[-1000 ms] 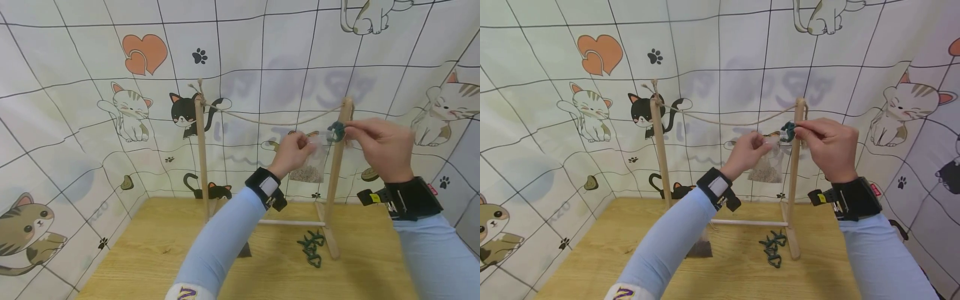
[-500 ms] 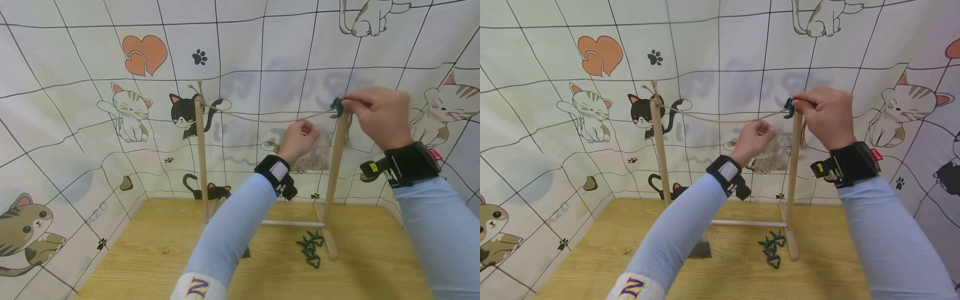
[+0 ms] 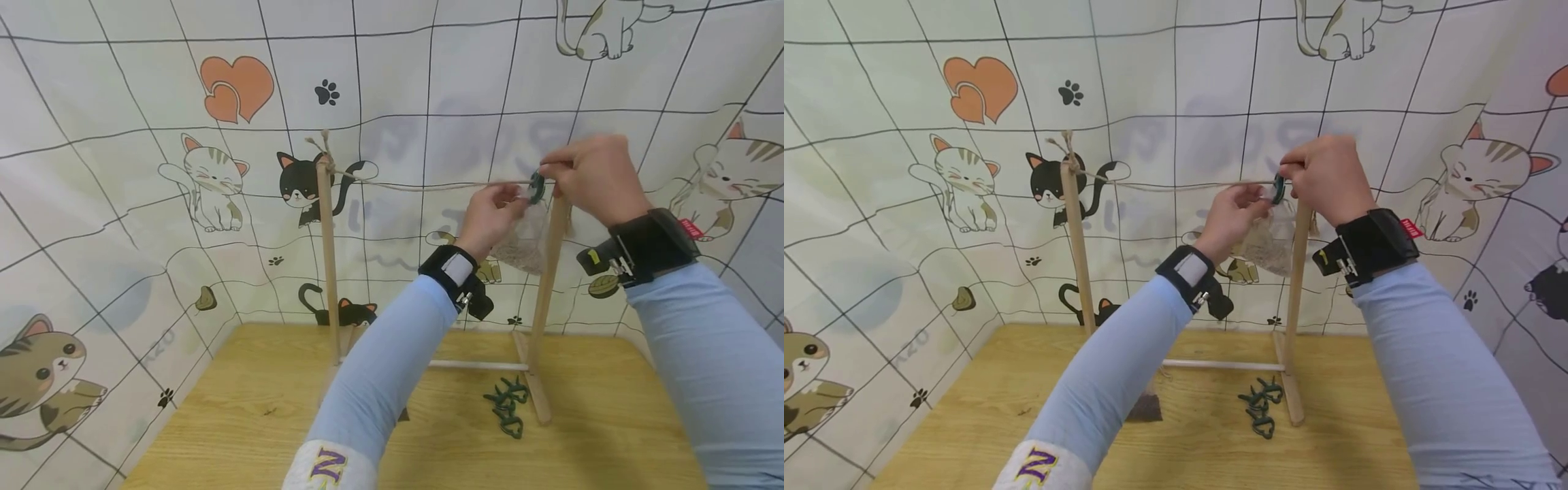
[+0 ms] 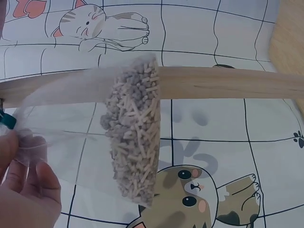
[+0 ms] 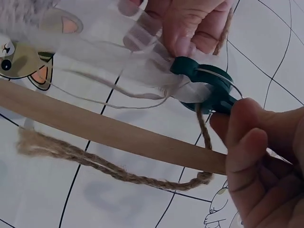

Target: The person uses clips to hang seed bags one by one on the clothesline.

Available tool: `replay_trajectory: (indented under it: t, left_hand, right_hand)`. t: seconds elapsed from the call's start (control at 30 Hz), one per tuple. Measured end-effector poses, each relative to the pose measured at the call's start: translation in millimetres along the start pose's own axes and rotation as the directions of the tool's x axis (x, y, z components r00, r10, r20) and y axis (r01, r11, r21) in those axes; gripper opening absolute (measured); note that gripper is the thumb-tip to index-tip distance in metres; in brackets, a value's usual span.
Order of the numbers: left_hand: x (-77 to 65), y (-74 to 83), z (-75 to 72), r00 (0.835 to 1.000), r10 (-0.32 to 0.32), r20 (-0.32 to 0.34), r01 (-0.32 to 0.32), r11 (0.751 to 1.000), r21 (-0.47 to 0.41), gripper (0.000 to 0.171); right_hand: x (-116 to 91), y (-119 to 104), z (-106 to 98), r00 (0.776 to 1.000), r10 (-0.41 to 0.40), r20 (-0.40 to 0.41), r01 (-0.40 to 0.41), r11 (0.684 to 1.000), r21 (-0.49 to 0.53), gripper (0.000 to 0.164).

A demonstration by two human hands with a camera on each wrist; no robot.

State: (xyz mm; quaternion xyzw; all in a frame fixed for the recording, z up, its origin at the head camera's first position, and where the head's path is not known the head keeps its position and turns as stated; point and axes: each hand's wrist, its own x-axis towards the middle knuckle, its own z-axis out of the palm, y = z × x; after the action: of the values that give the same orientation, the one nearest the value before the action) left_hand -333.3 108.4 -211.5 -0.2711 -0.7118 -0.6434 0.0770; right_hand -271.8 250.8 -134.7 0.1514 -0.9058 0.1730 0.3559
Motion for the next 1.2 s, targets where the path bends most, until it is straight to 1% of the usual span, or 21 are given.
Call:
replay_trajectory:
  t: [0.1,0.2,0.3,0.4,0.5,0.6,0.77,0.9,1.0,1.07,1.13,1.2]
  left_hand:
    - [-0.2,0.8,1.5,1.0,0.01,-0.006,-0.01,1.0,-0.013,0.022]
    - [0.0,1.0,2.6,1.0,0.003,-0.03,-0.003,1.0,0.007,0.021]
    - [0.2,1.6,2.6,0.999,-0.006,-0.049,0.007,1.0,0.019,0.021]
    - [-0.7,2.8,2.1,0.998,-0.022,-0.055,0.024,0.999,0.035,0.021]
    - [-3.3,3.8,0.6,0.999,-0.034,-0.035,0.036,0.997,0.067,0.022]
    - [-7.5,4.5,-1.9,0.999,-0.043,-0.006,0.043,0.993,0.109,0.025]
    - [-16.2,0.5,-11.3,0.998,-0.037,0.058,0.027,0.987,0.161,0.03]
    - [-25.1,-4.6,-25.5,0.992,-0.048,0.114,0.025,0.981,0.195,0.038]
    - [-33.6,-6.6,-39.2,0.989,-0.058,0.135,0.023,0.969,0.245,0.042]
    - [-40.8,-7.3,-49.2,0.989,-0.048,0.143,0.002,0.954,0.3,0.043]
    - [-48.8,-7.6,-58.8,0.988,-0.022,0.153,-0.035,0.934,0.357,0.044]
    - [-57.8,-7.6,-68.0,0.987,0.018,0.162,-0.086,0.902,0.423,0.044]
  right_hand:
    - [2,0,-2,0.997,0.031,0.07,-0.029,0.999,-0.021,0.021]
    - [3,0,-3,0.989,0.019,0.148,-0.011,0.999,-0.051,0.024]
    - [3,-1,-5,0.977,0.011,0.212,-0.002,0.999,-0.041,0.03]
    - [2,-1,-6,0.969,0.018,0.246,-0.017,1.0,-0.009,0.036]
    - [0,-2,-5,0.966,0.022,0.256,-0.023,1.0,0.004,0.04]
    - [-2,-3,-4,0.967,0.023,0.255,-0.024,1.0,0.001,0.042]
    - [-9,-4,-2,0.965,0.01,0.264,-0.009,1.0,-0.005,0.045]
    - [-15,-3,-3,0.967,-0.022,0.255,0.021,1.0,0.004,0.044]
    - [-25,-1,-5,0.975,-0.044,0.219,0.041,0.999,0.021,0.037]
    - [-35,1,-6,0.981,-0.054,0.188,0.05,0.998,0.027,0.033]
    - [-47,3,-5,0.988,-0.08,0.131,0.079,0.997,0.019,0.028]
    - [-63,6,0,0.99,-0.124,0.064,0.124,0.992,0.004,0.027]
